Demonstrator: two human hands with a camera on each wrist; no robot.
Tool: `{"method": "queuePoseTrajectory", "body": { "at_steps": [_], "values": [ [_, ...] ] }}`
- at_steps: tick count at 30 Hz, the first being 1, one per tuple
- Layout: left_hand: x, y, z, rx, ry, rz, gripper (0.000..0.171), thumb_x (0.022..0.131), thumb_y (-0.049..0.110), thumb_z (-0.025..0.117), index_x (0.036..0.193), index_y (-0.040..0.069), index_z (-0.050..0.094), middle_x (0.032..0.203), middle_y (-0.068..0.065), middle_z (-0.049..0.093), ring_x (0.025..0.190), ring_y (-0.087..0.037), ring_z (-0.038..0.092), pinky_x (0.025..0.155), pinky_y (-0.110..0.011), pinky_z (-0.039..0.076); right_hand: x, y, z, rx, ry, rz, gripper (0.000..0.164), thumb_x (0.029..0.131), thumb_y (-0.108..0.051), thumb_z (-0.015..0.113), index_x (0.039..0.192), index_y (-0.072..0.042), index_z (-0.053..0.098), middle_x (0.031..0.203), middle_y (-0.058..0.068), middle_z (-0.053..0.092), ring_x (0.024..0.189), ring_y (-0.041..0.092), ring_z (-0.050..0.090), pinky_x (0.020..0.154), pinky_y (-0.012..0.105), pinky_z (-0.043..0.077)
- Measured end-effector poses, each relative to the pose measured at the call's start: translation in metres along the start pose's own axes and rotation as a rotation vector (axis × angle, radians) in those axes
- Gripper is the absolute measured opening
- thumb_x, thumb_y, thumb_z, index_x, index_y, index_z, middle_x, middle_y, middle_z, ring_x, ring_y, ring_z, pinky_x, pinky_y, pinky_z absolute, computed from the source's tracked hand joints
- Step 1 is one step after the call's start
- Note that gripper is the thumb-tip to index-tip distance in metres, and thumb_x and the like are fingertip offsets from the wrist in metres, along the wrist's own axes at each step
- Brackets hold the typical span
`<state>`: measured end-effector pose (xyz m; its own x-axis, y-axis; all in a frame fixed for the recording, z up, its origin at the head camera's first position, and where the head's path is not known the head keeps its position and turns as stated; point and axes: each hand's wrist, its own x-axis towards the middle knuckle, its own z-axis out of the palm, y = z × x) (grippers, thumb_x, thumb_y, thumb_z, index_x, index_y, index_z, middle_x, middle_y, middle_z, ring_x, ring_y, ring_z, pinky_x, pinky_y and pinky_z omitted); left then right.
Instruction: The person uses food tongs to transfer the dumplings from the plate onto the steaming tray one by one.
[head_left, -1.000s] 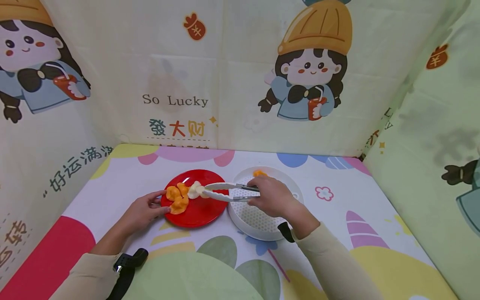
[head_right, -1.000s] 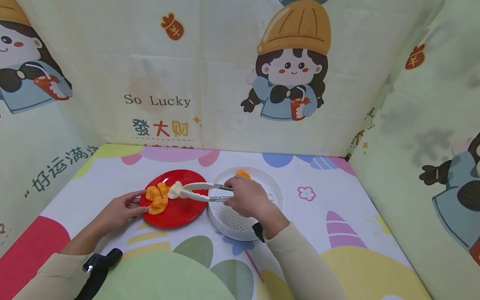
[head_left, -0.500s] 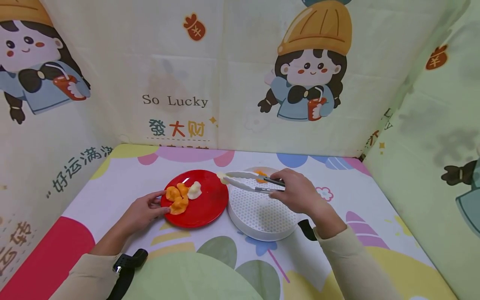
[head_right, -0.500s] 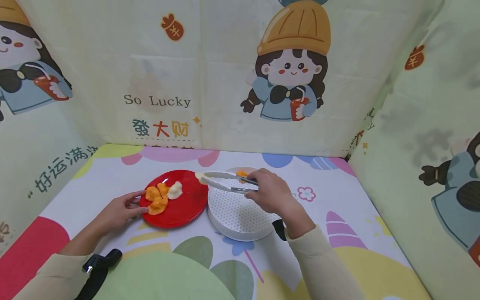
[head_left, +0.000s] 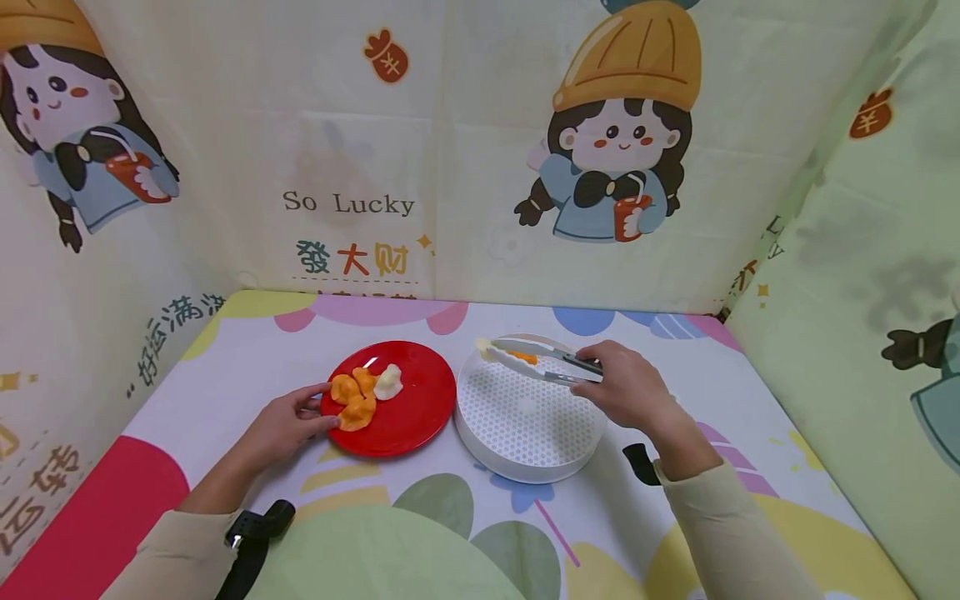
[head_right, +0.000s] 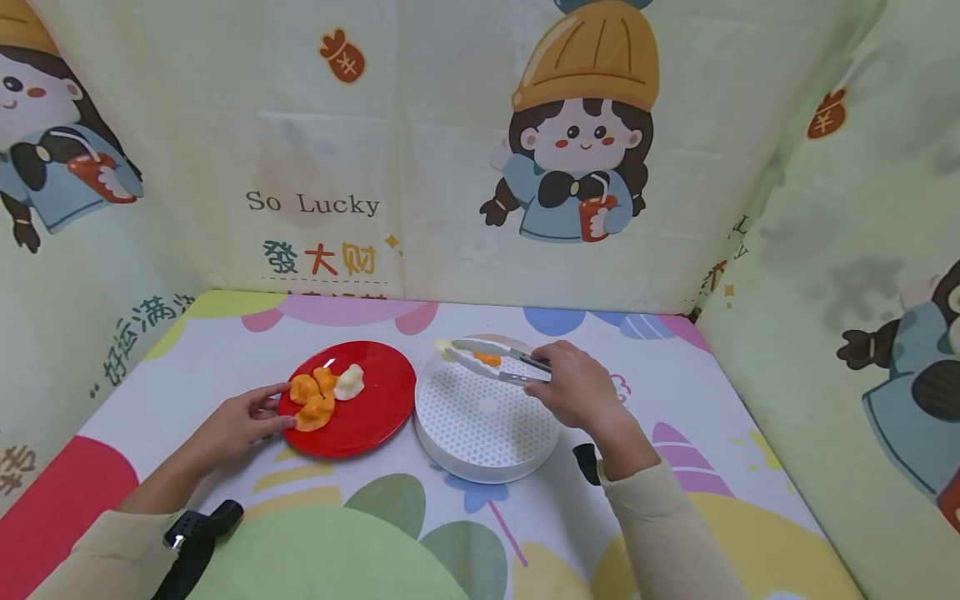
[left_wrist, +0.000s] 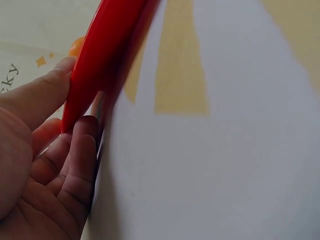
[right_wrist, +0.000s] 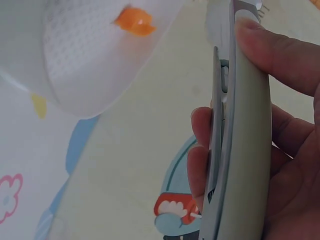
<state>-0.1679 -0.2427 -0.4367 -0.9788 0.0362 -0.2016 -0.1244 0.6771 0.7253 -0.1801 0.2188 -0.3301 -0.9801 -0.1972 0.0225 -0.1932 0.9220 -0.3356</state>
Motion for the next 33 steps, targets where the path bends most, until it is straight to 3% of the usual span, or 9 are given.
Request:
{"method": "queuePoseTrajectory", "body": {
  "at_steps": [15, 33],
  "values": [
    [-0.001, -0.001, -0.001, -0.004, 0.0, 0.005, 0.081, 0.087, 0.033, 0.079, 0.149, -0.001, 0.041, 0.123, -0.027, 0.058, 0.104, -0.035, 0.06, 0.078, -0.036, 0.059, 0.005, 0.019, 0.011, -0.079, 0.005, 0.018, 0.049, 0.089, -0.024, 0.075, 0.129, 0.001, 0.063, 0.131, 0.023, 0.058, 0.107, 0.036, 0.059, 0.087, 0.056, 0.051],
    [0.0, -0.002, 0.001, -0.003, 0.01, 0.025, 0.081, 0.086, 0.036, 0.08, 0.148, -0.001, 0.043, 0.12, -0.025, 0.06, 0.104, -0.035, 0.061, 0.08, -0.037, 0.059, 0.01, 0.013, 0.019, -0.11, -0.019, 0.062, 0.049, 0.089, -0.025, 0.075, 0.13, -0.002, 0.063, 0.132, 0.021, 0.057, 0.11, 0.037, 0.058, 0.086, 0.061, 0.05]
  ]
}}
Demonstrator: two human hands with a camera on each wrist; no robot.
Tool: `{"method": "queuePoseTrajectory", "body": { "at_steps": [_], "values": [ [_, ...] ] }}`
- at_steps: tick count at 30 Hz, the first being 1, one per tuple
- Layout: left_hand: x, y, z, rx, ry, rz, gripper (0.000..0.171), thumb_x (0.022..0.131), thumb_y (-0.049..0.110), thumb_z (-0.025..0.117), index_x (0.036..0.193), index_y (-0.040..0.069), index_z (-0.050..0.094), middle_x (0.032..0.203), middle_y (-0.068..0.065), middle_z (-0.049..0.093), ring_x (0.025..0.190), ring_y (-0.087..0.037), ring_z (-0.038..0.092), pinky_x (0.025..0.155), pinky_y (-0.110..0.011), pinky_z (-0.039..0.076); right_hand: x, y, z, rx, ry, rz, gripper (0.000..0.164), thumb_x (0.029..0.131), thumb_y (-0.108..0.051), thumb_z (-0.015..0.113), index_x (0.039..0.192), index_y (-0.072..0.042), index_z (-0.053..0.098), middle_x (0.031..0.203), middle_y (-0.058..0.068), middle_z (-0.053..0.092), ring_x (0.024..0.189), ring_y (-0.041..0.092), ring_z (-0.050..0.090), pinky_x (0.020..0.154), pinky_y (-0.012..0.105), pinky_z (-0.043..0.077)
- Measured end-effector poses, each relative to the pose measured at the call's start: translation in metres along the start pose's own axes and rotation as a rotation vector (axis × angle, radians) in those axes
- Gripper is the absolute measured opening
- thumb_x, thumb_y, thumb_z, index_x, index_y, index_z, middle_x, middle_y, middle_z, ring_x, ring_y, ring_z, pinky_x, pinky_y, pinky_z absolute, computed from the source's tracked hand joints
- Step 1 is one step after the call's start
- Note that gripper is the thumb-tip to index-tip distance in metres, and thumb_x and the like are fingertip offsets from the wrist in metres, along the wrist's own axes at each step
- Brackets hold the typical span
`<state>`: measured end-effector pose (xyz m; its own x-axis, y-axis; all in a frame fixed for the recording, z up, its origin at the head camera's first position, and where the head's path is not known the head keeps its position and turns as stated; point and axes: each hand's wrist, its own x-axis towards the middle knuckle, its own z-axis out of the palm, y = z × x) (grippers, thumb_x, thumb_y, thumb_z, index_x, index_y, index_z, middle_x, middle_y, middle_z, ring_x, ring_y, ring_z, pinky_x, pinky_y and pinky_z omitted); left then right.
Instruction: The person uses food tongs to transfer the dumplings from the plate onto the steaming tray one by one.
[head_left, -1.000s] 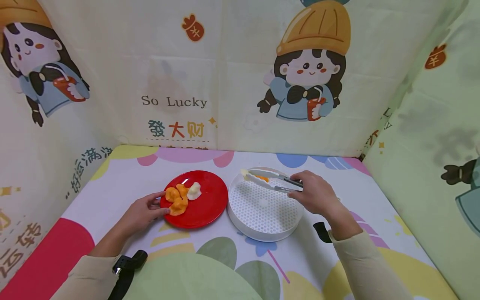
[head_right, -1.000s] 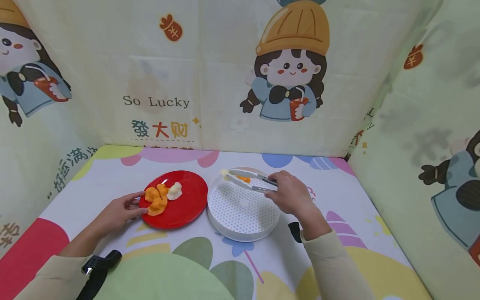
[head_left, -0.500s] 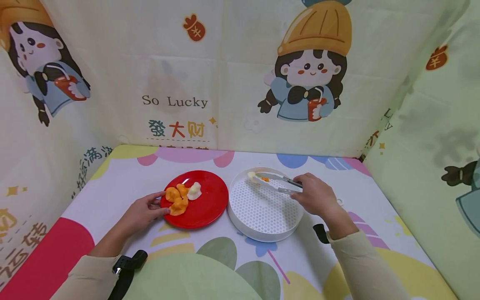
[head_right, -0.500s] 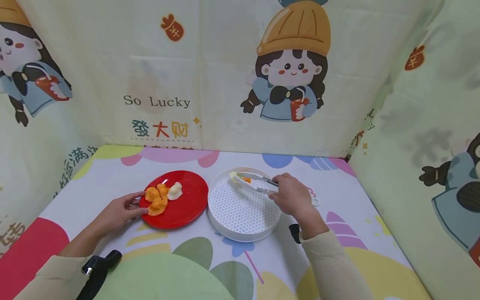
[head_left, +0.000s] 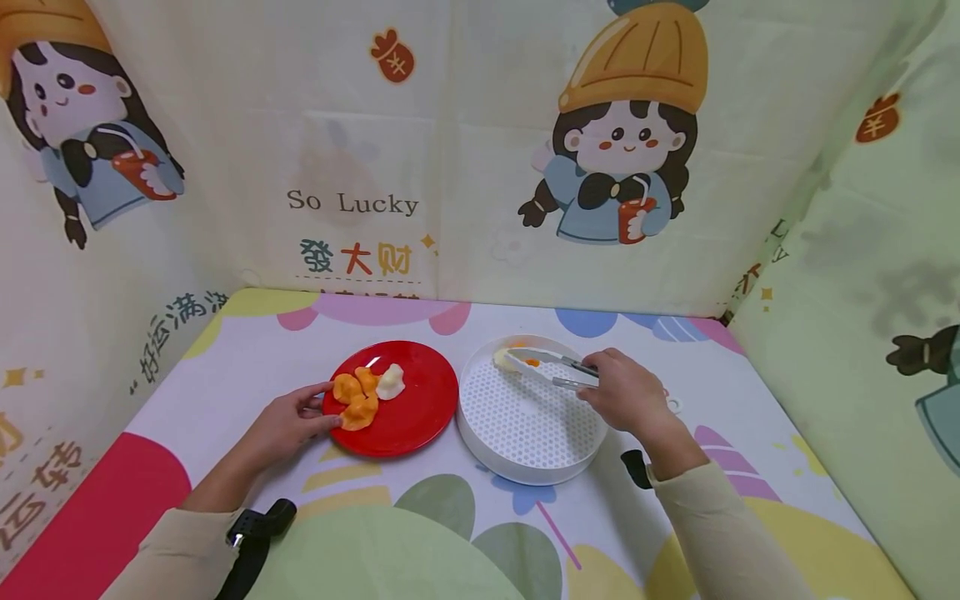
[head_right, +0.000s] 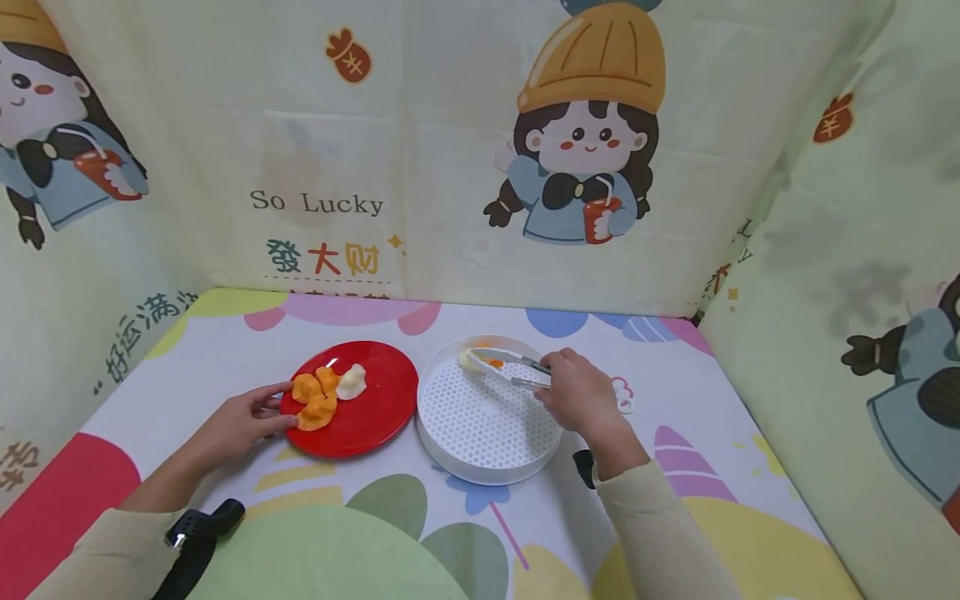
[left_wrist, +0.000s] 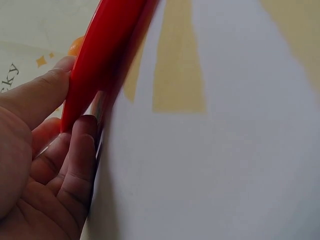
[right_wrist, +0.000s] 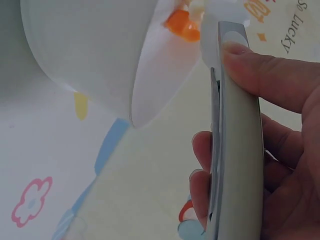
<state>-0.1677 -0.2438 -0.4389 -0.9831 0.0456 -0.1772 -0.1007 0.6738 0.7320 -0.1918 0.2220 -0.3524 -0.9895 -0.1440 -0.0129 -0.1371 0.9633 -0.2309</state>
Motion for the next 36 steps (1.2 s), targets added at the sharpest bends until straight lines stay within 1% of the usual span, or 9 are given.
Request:
{"method": "queuePoseTrajectory", "body": {
  "at_steps": [6, 11, 19, 26, 31, 36],
  "values": [
    [0.0, 0.001, 0.0, 0.003, -0.001, -0.003, 0.081, 0.086, 0.035, 0.079, 0.148, -0.001, 0.043, 0.12, -0.025, 0.06, 0.104, -0.036, 0.061, 0.08, -0.037, 0.059, 0.001, -0.002, 0.002, 0.01, -0.002, 0.007, 0.05, 0.088, -0.025, 0.076, 0.13, -0.001, 0.062, 0.133, 0.021, 0.056, 0.113, 0.038, 0.057, 0.09, 0.062, 0.049],
    [-0.001, 0.002, -0.001, 0.003, -0.003, -0.004, 0.08, 0.087, 0.033, 0.079, 0.149, -0.001, 0.043, 0.121, -0.025, 0.06, 0.104, -0.036, 0.061, 0.081, -0.038, 0.058, 0.0, -0.002, 0.004, 0.029, -0.007, 0.014, 0.055, 0.088, -0.025, 0.078, 0.133, 0.001, 0.06, 0.134, 0.023, 0.055, 0.115, 0.039, 0.056, 0.092, 0.06, 0.05],
    [-0.001, 0.0, 0.001, -0.003, 0.006, -0.006, 0.079, 0.086, 0.032, 0.08, 0.148, -0.001, 0.043, 0.12, -0.024, 0.059, 0.103, -0.034, 0.06, 0.078, -0.036, 0.059, -0.002, -0.001, -0.001, 0.055, -0.005, 0.021, 0.058, 0.087, -0.029, 0.077, 0.136, -0.004, 0.059, 0.138, 0.021, 0.052, 0.118, 0.04, 0.054, 0.085, 0.066, 0.049],
    [0.002, 0.001, -0.001, -0.004, 0.004, -0.006, 0.08, 0.086, 0.032, 0.08, 0.149, -0.001, 0.042, 0.119, -0.023, 0.058, 0.101, -0.032, 0.059, 0.077, -0.035, 0.059, -0.002, -0.014, -0.003, 0.082, 0.017, -0.076, 0.053, 0.087, -0.025, 0.077, 0.132, -0.001, 0.061, 0.133, 0.02, 0.056, 0.11, 0.036, 0.057, 0.088, 0.054, 0.051],
    [0.002, 0.0, -0.002, 0.002, -0.002, -0.002, 0.08, 0.086, 0.033, 0.08, 0.149, -0.001, 0.042, 0.118, -0.023, 0.058, 0.101, -0.032, 0.059, 0.077, -0.034, 0.059, -0.002, -0.027, 0.002, 0.102, -0.002, -0.104, 0.051, 0.087, -0.024, 0.078, 0.131, -0.003, 0.062, 0.131, 0.017, 0.058, 0.11, 0.033, 0.058, 0.09, 0.053, 0.05],
    [0.002, -0.001, -0.003, 0.002, -0.003, -0.008, 0.08, 0.086, 0.033, 0.08, 0.149, 0.0, 0.043, 0.118, -0.022, 0.059, 0.102, -0.033, 0.059, 0.078, -0.034, 0.059, -0.002, -0.046, 0.006, 0.115, -0.021, -0.16, 0.054, 0.084, -0.024, 0.082, 0.131, -0.006, 0.062, 0.129, 0.012, 0.059, 0.113, 0.03, 0.058, 0.093, 0.051, 0.05]
  ]
}}
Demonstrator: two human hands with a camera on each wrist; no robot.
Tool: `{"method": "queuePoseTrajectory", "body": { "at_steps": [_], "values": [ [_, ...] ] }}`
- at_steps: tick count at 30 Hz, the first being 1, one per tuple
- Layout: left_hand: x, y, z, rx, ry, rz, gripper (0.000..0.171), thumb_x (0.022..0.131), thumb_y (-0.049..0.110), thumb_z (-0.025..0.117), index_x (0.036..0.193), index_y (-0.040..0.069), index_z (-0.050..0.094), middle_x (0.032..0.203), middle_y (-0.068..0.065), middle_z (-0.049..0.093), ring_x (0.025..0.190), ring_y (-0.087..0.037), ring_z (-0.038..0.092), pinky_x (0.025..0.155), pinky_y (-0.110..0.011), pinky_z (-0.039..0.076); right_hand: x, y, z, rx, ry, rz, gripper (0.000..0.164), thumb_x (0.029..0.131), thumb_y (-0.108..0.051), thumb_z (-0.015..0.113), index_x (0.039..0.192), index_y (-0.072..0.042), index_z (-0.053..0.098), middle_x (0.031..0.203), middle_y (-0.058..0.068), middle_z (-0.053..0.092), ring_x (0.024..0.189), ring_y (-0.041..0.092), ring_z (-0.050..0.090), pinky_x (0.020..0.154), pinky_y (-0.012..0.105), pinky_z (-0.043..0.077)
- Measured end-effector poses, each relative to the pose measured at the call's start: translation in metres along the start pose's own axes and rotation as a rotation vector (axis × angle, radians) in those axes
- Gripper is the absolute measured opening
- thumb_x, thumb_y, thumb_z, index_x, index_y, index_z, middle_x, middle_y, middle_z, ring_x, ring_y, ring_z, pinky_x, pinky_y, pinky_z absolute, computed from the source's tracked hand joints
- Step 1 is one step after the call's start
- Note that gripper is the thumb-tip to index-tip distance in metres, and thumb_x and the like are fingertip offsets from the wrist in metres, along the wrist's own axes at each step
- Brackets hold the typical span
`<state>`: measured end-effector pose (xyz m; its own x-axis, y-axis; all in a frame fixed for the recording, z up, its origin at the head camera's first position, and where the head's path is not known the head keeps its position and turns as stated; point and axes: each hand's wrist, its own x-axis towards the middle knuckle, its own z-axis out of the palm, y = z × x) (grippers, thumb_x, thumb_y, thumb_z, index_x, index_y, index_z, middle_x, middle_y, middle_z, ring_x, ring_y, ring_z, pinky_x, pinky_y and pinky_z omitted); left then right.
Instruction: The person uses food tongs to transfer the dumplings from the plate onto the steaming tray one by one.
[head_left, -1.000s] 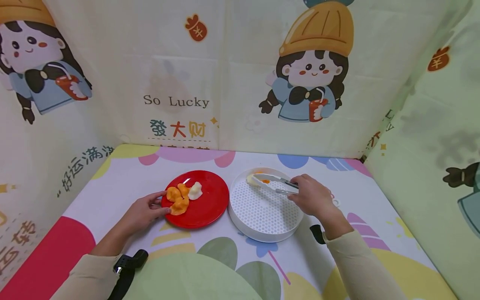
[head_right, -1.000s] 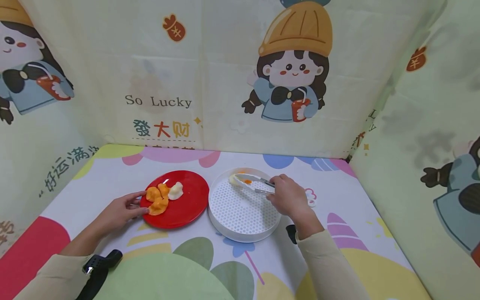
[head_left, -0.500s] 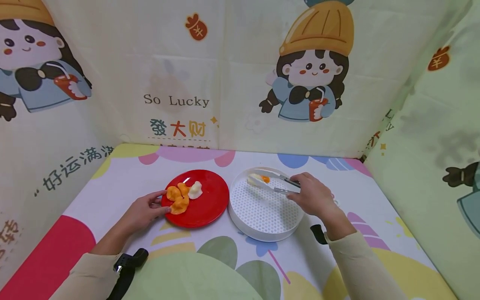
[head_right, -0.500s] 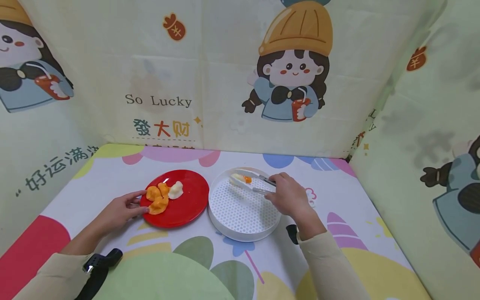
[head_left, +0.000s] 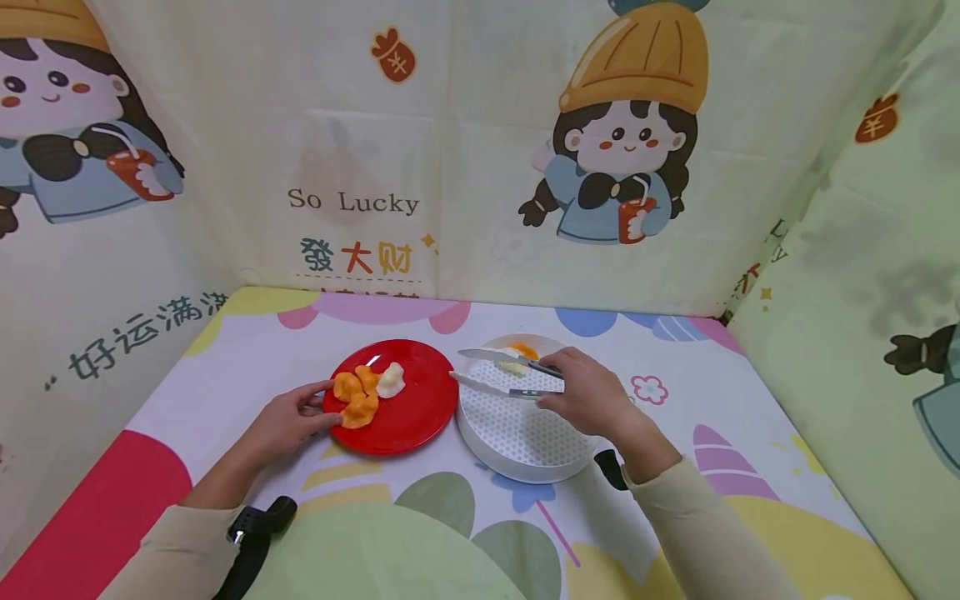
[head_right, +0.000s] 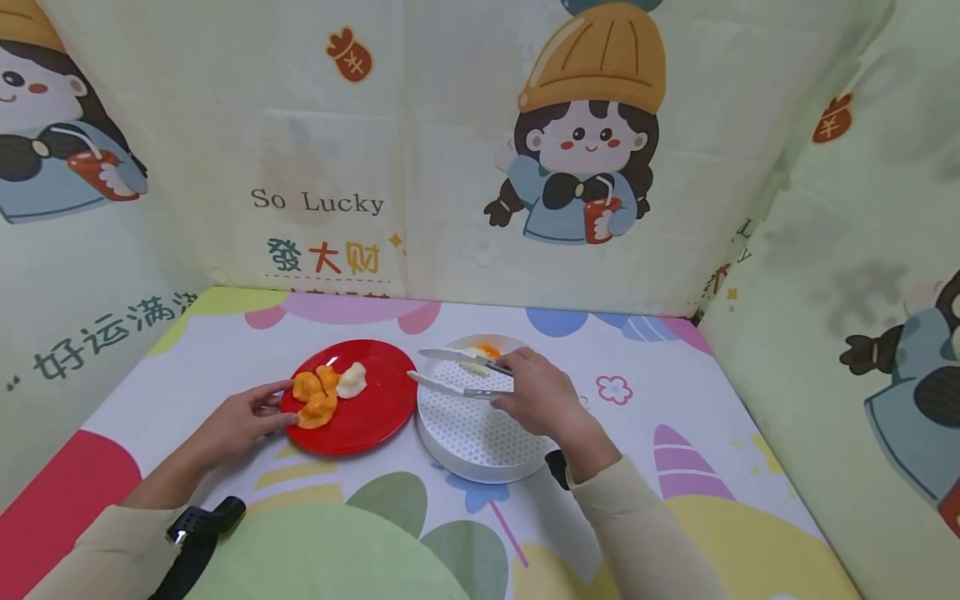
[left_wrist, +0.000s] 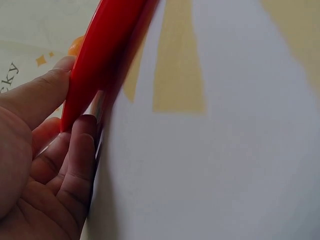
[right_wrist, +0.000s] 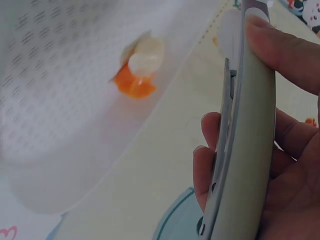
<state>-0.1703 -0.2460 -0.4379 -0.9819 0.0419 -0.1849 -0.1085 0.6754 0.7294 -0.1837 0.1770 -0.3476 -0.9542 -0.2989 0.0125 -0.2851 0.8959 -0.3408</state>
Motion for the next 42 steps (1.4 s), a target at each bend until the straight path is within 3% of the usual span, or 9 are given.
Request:
{"method": "queuePoseTrajectory", "body": {
  "at_steps": [6, 20, 42],
  "values": [
    [0.0, 0.001, -0.002, -0.001, -0.003, 0.005, 0.08, 0.086, 0.033, 0.079, 0.149, -0.001, 0.043, 0.12, -0.024, 0.059, 0.103, -0.034, 0.059, 0.078, -0.035, 0.059, 0.006, -0.022, 0.005, -0.043, -0.02, -0.071, 0.056, 0.082, -0.026, 0.084, 0.131, -0.008, 0.063, 0.126, 0.008, 0.059, 0.113, 0.026, 0.057, 0.093, 0.047, 0.051],
    [-0.001, 0.0, 0.0, -0.005, -0.003, 0.007, 0.079, 0.087, 0.033, 0.079, 0.149, -0.001, 0.043, 0.119, -0.024, 0.058, 0.102, -0.034, 0.059, 0.078, -0.035, 0.059, 0.024, -0.062, 0.023, -0.074, -0.128, -0.088, 0.06, 0.077, -0.024, 0.088, 0.132, -0.015, 0.064, 0.127, 0.004, 0.059, 0.114, 0.022, 0.055, 0.081, 0.041, 0.057],
    [-0.002, 0.001, 0.002, -0.012, 0.003, 0.014, 0.076, 0.089, 0.031, 0.077, 0.149, -0.001, 0.042, 0.121, -0.025, 0.058, 0.105, -0.035, 0.06, 0.081, -0.038, 0.058, 0.04, -0.096, 0.038, -0.198, -0.215, -0.174, 0.07, 0.073, -0.029, 0.091, 0.135, -0.015, 0.062, 0.129, 0.004, 0.059, 0.115, 0.02, 0.056, 0.076, 0.033, 0.059]
  ]
}}
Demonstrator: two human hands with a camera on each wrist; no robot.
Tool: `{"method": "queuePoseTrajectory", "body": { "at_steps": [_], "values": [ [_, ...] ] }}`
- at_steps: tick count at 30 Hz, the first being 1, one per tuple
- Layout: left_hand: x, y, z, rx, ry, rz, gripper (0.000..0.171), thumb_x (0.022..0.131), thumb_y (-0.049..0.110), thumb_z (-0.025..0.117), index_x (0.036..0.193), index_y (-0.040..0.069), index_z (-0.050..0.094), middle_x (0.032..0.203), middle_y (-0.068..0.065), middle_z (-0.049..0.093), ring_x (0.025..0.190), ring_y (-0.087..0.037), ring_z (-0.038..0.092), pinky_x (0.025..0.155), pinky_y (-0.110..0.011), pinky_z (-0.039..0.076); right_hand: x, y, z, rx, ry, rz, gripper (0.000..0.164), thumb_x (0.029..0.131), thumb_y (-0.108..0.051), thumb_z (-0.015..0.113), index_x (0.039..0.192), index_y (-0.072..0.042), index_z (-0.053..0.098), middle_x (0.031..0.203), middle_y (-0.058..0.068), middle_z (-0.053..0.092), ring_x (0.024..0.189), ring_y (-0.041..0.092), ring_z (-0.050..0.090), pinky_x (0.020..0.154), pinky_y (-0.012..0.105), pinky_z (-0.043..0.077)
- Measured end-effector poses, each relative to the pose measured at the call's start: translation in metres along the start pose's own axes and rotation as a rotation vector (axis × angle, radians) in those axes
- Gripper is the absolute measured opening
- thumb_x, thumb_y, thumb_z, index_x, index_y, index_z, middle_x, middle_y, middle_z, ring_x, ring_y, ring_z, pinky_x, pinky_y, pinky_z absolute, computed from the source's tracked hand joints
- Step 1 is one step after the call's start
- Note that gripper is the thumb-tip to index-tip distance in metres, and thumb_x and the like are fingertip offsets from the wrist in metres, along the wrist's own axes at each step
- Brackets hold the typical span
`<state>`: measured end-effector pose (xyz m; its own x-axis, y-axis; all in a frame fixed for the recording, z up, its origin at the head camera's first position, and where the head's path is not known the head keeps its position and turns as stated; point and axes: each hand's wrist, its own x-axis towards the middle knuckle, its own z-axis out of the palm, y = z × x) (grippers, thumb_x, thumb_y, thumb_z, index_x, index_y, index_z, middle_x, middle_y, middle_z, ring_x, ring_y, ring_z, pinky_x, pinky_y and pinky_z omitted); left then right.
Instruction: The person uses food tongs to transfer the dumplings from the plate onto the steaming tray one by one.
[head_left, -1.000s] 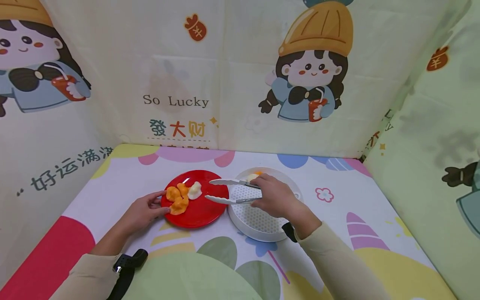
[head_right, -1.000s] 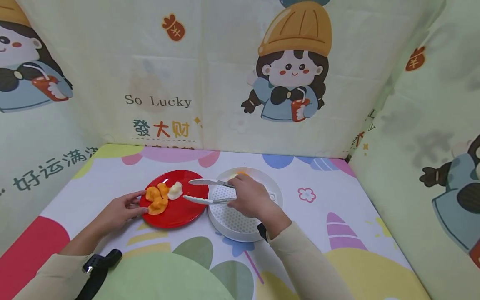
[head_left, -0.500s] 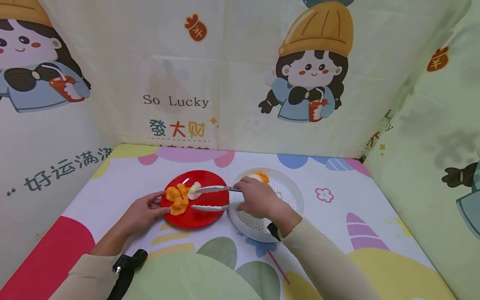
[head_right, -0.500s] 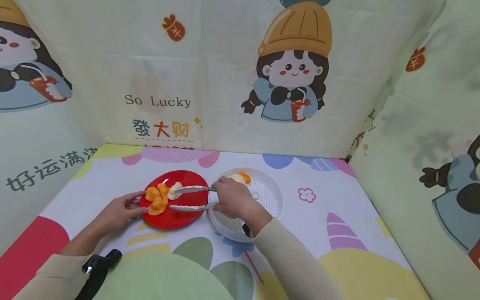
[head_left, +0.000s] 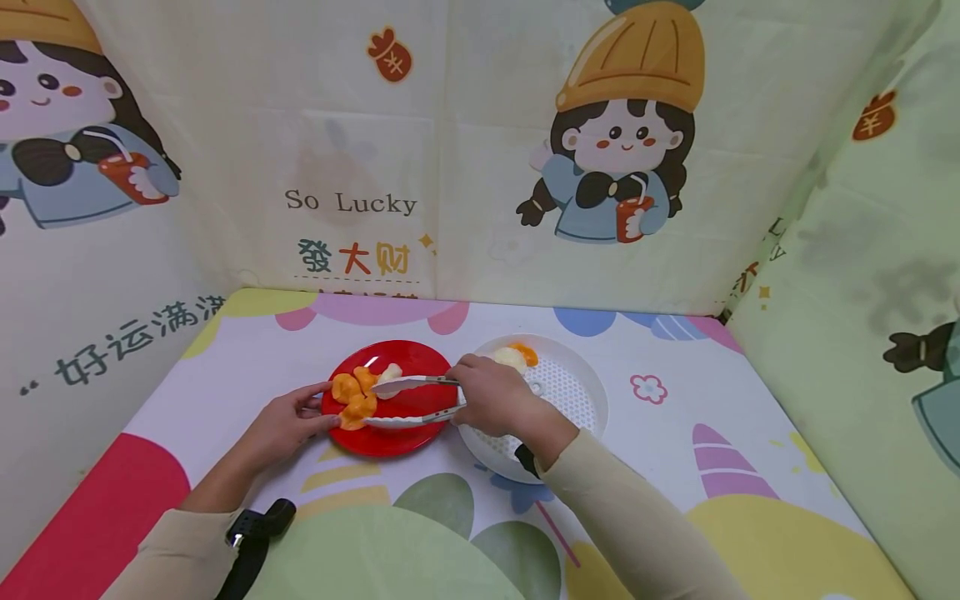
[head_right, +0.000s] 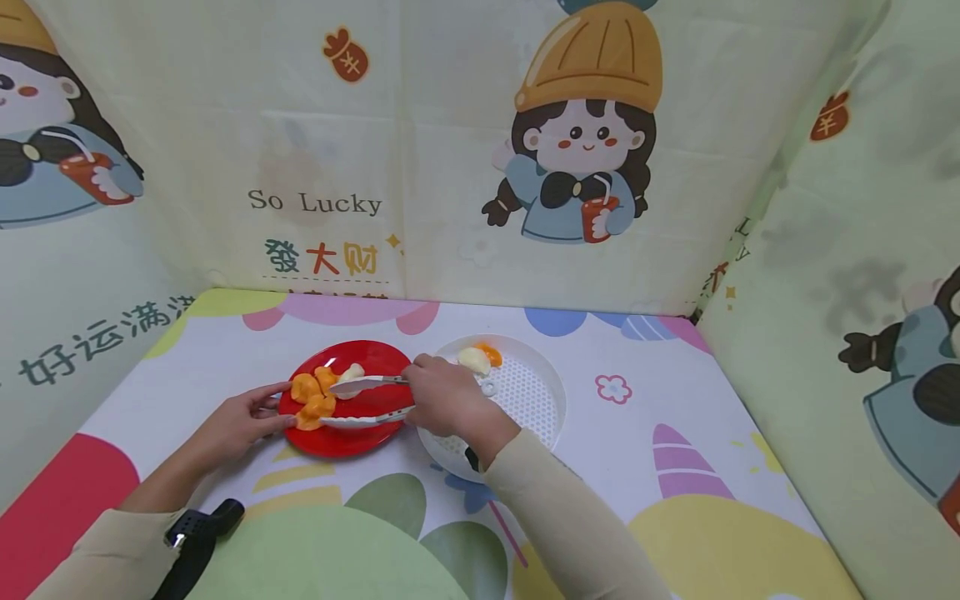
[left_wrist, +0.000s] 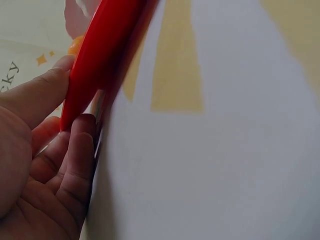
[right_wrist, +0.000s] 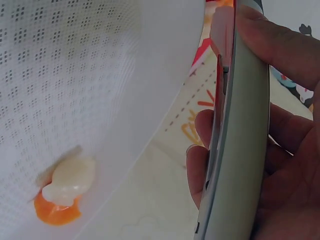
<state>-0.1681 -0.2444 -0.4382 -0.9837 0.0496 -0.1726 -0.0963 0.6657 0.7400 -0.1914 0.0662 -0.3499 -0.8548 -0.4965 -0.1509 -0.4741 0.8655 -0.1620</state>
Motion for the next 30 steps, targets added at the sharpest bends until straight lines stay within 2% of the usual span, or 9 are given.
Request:
{"method": "queuePoseTrajectory", "body": {
  "at_steps": [12, 21, 30],
  "values": [
    [0.0, 0.001, -0.004, 0.005, -0.009, -0.004, 0.079, 0.087, 0.034, 0.079, 0.149, 0.0, 0.042, 0.124, -0.026, 0.057, 0.106, -0.036, 0.058, 0.079, -0.038, 0.059, 0.01, -0.008, 0.001, 0.031, -0.032, 0.005, 0.072, 0.073, -0.029, 0.091, 0.137, -0.017, 0.06, 0.126, 0.003, 0.059, 0.114, 0.019, 0.055, 0.073, 0.032, 0.059],
    [0.001, -0.002, -0.003, 0.005, -0.012, 0.005, 0.078, 0.088, 0.034, 0.078, 0.149, 0.0, 0.043, 0.124, -0.026, 0.057, 0.108, -0.037, 0.058, 0.08, -0.038, 0.059, 0.009, -0.01, 0.001, 0.027, -0.038, -0.002, 0.066, 0.074, -0.029, 0.09, 0.133, -0.017, 0.063, 0.118, 0.001, 0.062, 0.107, 0.018, 0.057, 0.071, 0.031, 0.059],
    [0.001, -0.001, -0.003, -0.002, -0.012, -0.004, 0.079, 0.087, 0.031, 0.079, 0.149, 0.0, 0.042, 0.123, -0.026, 0.056, 0.106, -0.037, 0.058, 0.078, -0.036, 0.059, -0.002, 0.003, -0.007, 0.062, 0.022, 0.016, 0.06, 0.076, -0.027, 0.089, 0.13, -0.014, 0.066, 0.121, 0.003, 0.062, 0.106, 0.019, 0.058, 0.075, 0.033, 0.058]
  ]
}}
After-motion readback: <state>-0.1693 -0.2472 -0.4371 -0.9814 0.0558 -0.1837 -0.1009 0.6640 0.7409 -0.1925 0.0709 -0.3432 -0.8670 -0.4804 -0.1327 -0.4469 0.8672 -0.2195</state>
